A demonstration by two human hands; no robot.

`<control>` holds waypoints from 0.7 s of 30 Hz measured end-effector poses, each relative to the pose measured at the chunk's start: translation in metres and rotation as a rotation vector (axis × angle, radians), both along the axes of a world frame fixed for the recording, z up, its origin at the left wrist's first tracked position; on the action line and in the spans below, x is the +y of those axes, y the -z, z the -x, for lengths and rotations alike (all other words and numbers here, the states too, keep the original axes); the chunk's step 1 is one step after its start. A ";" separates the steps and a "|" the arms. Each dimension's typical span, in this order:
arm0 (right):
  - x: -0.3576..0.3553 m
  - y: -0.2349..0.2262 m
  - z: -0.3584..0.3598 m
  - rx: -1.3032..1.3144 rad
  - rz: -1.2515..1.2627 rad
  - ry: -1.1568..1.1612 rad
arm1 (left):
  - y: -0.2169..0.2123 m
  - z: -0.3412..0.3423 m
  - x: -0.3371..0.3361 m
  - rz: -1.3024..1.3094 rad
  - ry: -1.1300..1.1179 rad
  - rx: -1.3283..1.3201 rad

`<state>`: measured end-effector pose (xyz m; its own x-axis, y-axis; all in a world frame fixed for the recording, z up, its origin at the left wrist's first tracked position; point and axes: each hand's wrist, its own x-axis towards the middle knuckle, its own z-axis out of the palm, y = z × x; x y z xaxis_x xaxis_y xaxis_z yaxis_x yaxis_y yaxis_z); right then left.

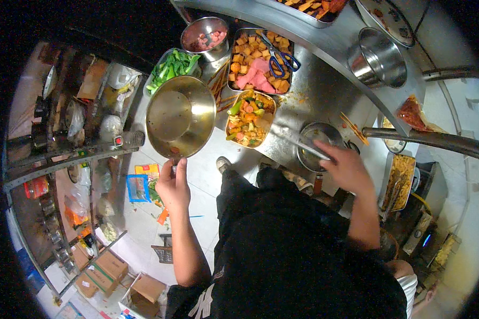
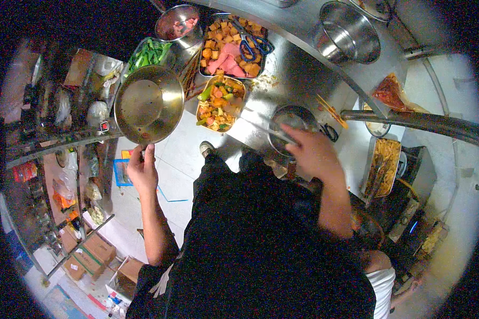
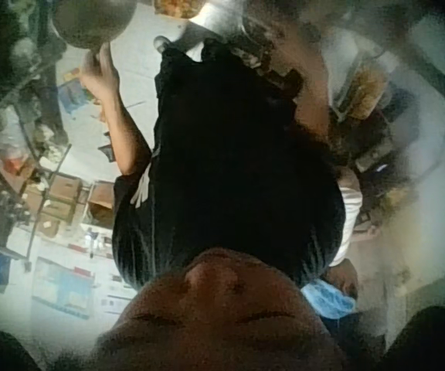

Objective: The person assembles a takeout meal by scooping rice into a container, adding cooked vegetables and fried items from a pot, and placing the container into a microwave. They use tongs, a rice paddle, and scissors during the process.

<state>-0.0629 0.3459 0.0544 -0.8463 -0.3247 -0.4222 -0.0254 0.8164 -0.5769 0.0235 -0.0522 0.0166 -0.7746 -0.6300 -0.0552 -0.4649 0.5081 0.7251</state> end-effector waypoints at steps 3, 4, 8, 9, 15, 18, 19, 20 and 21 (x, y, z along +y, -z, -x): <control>0.054 -0.030 -0.006 0.059 0.181 0.125 | -0.012 0.007 0.015 -0.394 0.001 0.050; 0.069 -0.036 -0.011 0.113 0.219 0.163 | -0.017 0.011 0.023 -0.510 0.049 -0.023; 0.097 -0.055 -0.038 0.112 0.134 0.269 | -0.011 0.052 0.088 -0.513 0.398 -0.252; 0.097 -0.053 -0.043 0.107 0.119 0.297 | -0.004 0.064 0.109 -0.673 0.419 -0.235; 0.092 0.024 -0.005 0.276 -0.108 0.448 | 0.050 0.148 0.225 -0.990 0.699 -0.392; 0.099 0.071 0.029 0.349 -0.244 0.454 | 0.073 0.193 0.261 -0.997 0.766 -0.416; 0.102 0.081 0.040 0.308 -0.310 0.477 | 0.076 0.199 0.270 -0.950 0.760 -0.444; 0.103 0.089 0.049 0.289 -0.314 0.466 | 0.079 0.197 0.277 -0.683 0.833 -0.227; 0.104 0.096 0.056 0.234 -0.340 0.465 | 0.078 0.190 0.283 -0.378 0.855 -0.054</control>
<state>-0.1190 0.4499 -0.0414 -0.9494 0.2204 -0.2239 0.2830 0.9094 -0.3049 -0.1667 0.2307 -0.0617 -0.9569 0.2198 -0.1897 -0.0802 0.4277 0.9004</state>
